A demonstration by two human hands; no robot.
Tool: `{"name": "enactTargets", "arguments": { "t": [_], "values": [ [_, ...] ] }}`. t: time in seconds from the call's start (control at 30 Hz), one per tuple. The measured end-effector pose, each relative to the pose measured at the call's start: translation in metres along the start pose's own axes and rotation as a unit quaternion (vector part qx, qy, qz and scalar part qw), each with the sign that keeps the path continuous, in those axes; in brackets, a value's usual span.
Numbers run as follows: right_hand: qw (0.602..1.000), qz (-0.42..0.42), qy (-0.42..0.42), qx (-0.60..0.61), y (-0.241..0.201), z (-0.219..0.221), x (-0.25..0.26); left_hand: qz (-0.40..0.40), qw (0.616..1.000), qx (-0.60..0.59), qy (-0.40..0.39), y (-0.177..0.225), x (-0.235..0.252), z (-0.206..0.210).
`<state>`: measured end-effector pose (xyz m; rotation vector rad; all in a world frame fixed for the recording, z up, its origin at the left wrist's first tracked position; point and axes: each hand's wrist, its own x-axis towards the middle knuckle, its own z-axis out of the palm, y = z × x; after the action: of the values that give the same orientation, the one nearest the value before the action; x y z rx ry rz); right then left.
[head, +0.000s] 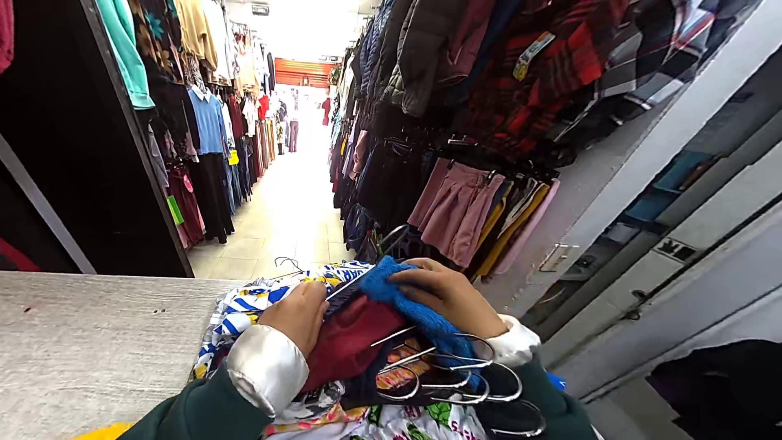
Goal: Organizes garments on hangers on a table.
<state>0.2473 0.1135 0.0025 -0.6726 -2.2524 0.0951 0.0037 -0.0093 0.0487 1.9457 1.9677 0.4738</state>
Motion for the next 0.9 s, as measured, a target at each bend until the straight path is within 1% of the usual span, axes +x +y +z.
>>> {"name": "enactTargets", "arguments": {
  "t": [0.03,0.07,0.13,0.17,0.23,0.3,0.33,0.4,0.47,0.53,0.6,0.7,0.8,0.83,0.87,0.9],
  "values": [
    [1.0,0.004,-0.013,-0.002,-0.002,-0.001,0.001,-0.004,1.0,0.006,-0.009,0.006,-0.004,-0.003],
    [1.0,-0.005,-0.009,0.003,-0.006,-0.003,0.002,0.015,1.0,0.013,0.007,0.004,-0.007,-0.002],
    [0.999,-0.021,0.013,0.042,-0.012,-0.008,0.006,0.103,0.989,0.022,0.103,-0.021,-0.002,0.017],
    [0.998,-0.014,0.032,0.046,-0.013,-0.009,0.006,0.112,0.988,0.013,0.108,-0.024,-0.003,0.019],
    [0.995,0.045,0.078,-0.034,-0.004,-0.009,0.002,0.12,0.986,0.019,0.112,-0.028,-0.003,0.023],
    [0.98,0.119,0.103,-0.12,0.014,-0.015,-0.004,0.116,0.987,0.01,0.107,-0.029,-0.004,0.019],
    [0.973,0.143,0.114,-0.143,0.024,-0.021,-0.006,0.124,0.985,0.001,0.121,-0.04,0.003,0.02],
    [0.965,0.165,0.141,-0.148,0.034,-0.032,-0.011,0.1,0.984,-0.029,0.142,-0.069,0.022,0.019],
    [0.963,0.175,0.158,-0.127,0.036,-0.038,-0.017,0.047,0.988,-0.037,0.141,-0.114,0.046,0.027],
    [0.964,0.174,0.168,-0.109,0.038,-0.04,-0.019,-0.006,0.995,-0.052,0.089,-0.144,0.067,0.029],
    [0.966,0.167,0.168,-0.101,0.043,-0.039,-0.02,-0.018,0.997,-0.056,0.05,-0.156,0.081,0.032],
    [0.969,0.164,0.155,-0.103,0.046,-0.035,-0.02,-0.048,0.997,-0.06,-0.032,-0.145,0.07,0.019],
    [0.971,0.157,0.15,-0.099,0.045,-0.033,-0.022,-0.069,0.997,-0.013,-0.026,-0.137,0.062,0.013],
    [0.972,0.153,0.151,-0.091,0.045,-0.035,-0.022,-0.058,0.998,-0.009,-0.019,-0.127,0.054,0.009],
    [0.974,0.147,0.152,-0.077,0.043,-0.037,-0.021,-0.021,1.0,-0.015,-0.006,-0.112,0.042,0.003],
    [0.977,0.141,0.151,-0.052,0.04,-0.039,-0.02,0.034,0.999,-0.031,0.004,-0.094,0.027,-0.001]
  ]
}}
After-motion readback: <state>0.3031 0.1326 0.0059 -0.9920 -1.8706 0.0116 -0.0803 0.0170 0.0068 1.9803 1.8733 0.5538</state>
